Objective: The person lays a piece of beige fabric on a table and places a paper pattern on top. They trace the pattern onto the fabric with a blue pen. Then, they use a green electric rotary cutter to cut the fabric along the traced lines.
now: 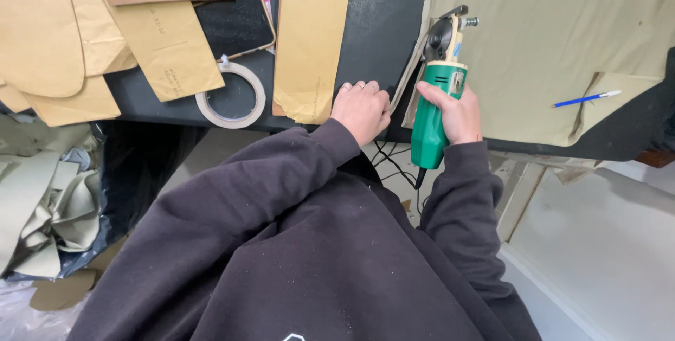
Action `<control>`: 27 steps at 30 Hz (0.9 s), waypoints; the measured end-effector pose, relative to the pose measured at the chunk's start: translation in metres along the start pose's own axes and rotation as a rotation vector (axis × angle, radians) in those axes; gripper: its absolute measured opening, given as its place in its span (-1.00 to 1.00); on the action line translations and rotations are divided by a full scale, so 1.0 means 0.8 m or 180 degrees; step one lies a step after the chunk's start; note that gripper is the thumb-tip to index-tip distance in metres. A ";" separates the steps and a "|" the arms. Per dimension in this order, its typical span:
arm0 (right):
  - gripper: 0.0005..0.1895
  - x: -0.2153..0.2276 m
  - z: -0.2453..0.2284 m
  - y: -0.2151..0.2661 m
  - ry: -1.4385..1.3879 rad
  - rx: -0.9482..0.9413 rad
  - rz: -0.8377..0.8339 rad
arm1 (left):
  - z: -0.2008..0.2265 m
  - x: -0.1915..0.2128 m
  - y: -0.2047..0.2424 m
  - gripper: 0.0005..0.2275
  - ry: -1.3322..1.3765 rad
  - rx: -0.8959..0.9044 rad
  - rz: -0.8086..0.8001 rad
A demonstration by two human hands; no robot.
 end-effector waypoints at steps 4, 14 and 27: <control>-0.63 0.001 -0.012 -0.013 -0.0035 0.0039 0.0001 | -0.004 0.000 0.003 -0.91 0.0061 0.0093 -0.0156; -0.68 -0.003 -0.047 -0.047 -0.0058 0.0125 -0.0104 | -0.009 0.019 0.015 -0.92 -0.0120 0.0025 -0.0105; -0.69 -0.003 -0.092 -0.084 -0.0006 0.0132 -0.0094 | -0.027 0.056 0.030 -0.92 -0.0360 0.0178 -0.0120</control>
Point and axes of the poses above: each hand's wrist, its own y-axis away from the middle knuckle, its own x-axis out of the back of the hand, z = x × y, the point moved 7 cm from there along -y, towards the middle knuckle, and after that the axes turned 6 degrees about -x, right-handed, at the moved point
